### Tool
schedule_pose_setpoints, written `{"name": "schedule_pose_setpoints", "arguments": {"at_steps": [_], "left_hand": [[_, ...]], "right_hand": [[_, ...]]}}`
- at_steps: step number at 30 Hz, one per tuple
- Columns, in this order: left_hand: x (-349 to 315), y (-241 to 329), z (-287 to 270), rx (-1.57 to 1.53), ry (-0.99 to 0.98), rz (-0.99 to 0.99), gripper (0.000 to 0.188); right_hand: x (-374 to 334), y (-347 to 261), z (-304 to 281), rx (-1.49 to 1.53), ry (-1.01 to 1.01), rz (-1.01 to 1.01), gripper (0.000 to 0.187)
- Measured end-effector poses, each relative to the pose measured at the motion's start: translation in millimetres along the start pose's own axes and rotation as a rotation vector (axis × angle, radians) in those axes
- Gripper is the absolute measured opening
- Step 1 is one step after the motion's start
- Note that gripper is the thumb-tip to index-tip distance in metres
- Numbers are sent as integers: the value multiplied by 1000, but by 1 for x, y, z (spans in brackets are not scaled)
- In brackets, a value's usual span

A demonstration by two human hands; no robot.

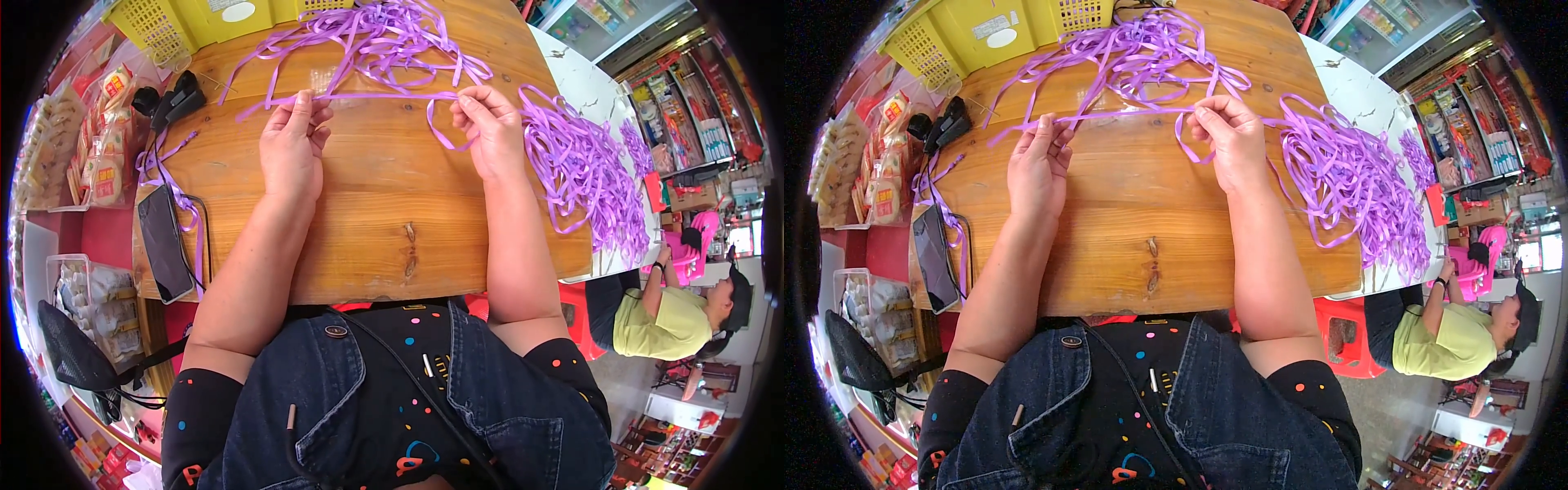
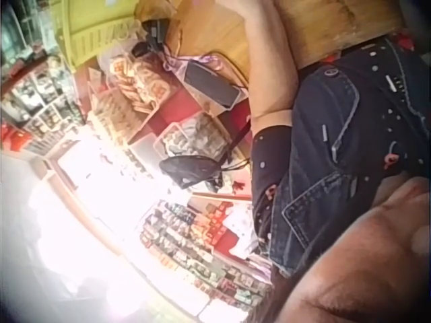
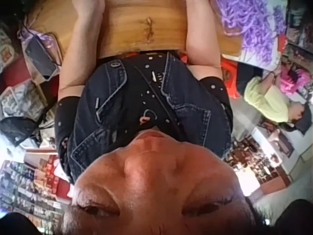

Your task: The person ties knots in purple ribbons by hand, using a needle to thread the ribbon ends through loops. They pick up individual ribbons from a pile, form loops, pull the ends through, and set the knotted ribbons aside.

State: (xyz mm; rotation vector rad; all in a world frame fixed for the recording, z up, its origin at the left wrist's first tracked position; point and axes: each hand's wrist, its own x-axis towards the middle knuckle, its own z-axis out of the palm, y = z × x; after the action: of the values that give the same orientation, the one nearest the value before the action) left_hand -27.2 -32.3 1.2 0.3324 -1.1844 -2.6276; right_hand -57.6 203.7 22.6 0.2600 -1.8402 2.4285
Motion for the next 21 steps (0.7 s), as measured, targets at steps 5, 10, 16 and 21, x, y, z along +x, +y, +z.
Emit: {"name": "schedule_pose_setpoints", "arguments": {"at_steps": [5, 10, 16, 21], "left_hand": [[-1, 2, 2, -19, -2, -26, 15], [4, -5, -6, -33, -19, 15, 14], [5, -5, -5, -37, 3, 58, 12], [5, -5, -4, -24, 3, 86, 11]], "right_hand": [[1, 2, -2, 35, -5, 14, 7], [3, 0, -7, 103, 35, 36, 6], [11, -2, -21, 188, 120, 40, 5], [13, -5, -26, 263, 213, 44, 5]]}}
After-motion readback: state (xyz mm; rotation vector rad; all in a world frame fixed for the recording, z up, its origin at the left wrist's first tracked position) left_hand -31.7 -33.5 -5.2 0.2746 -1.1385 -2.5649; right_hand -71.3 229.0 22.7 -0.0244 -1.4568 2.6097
